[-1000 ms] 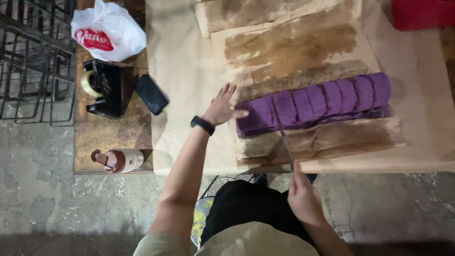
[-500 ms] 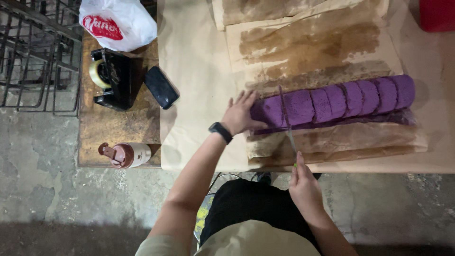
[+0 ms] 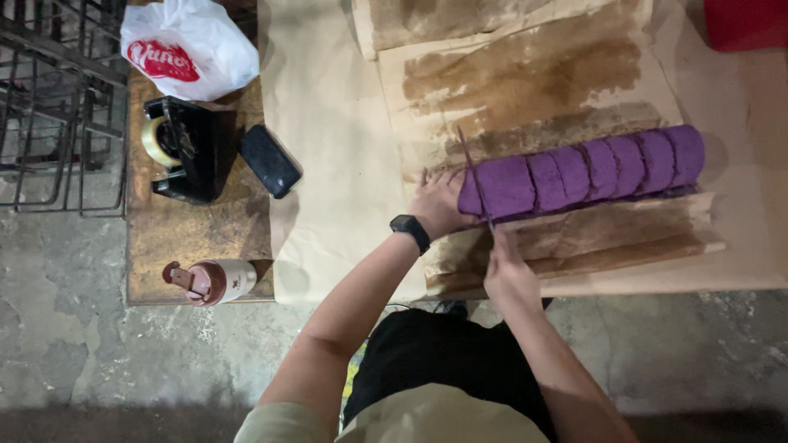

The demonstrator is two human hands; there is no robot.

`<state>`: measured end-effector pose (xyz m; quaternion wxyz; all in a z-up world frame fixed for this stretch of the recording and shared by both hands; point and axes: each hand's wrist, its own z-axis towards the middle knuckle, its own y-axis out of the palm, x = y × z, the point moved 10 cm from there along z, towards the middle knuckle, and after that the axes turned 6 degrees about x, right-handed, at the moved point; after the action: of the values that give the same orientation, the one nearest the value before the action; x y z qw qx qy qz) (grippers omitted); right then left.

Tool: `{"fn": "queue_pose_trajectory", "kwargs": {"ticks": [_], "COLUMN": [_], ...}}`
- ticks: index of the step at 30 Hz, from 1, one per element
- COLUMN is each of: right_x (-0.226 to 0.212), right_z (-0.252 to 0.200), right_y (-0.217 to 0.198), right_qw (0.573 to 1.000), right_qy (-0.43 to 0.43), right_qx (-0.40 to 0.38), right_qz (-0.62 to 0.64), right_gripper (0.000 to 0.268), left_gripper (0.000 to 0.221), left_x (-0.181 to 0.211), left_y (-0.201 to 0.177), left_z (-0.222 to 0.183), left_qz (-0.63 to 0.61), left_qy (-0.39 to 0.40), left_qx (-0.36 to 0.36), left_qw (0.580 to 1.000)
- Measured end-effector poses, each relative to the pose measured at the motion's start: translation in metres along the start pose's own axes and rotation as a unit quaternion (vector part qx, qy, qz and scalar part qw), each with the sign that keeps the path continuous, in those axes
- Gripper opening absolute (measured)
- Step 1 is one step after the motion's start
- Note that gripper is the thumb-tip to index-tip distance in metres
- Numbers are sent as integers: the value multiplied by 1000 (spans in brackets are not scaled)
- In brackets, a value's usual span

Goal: The person slices a purple cake roll with a knife on brown paper, sprinkles a white powder over the slices, and then wraps the pieces in paper before placing them into a yellow crate.

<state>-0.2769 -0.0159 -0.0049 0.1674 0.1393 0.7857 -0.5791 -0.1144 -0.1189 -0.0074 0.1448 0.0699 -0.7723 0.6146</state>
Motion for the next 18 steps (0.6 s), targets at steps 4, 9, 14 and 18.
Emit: {"fn": "queue_pose_trajectory", "kwargs": {"ticks": [4, 9, 14, 18], "right_x": [-1, 39, 27, 47], "right_z": [-21, -58, -5, -41], "right_y": [-4, 17, 48, 47], "right_qw": [981, 992, 997, 996], "right_qy": [-133, -78, -60, -67], "right_qx": [139, 67, 42, 50], "right_qz": [25, 78, -33, 27], "right_gripper": [59, 72, 60, 63], "left_gripper": [108, 108, 107, 110], "left_x": [-5, 0, -3, -6], "left_y": [-8, 3, 0, -4], "left_z": [3, 4, 5, 7], "left_qz": [15, 52, 37, 39], "left_qy": [-18, 12, -7, -20], "left_qx": [18, 5, 18, 26], "left_qw": [1000, 999, 999, 999]}}
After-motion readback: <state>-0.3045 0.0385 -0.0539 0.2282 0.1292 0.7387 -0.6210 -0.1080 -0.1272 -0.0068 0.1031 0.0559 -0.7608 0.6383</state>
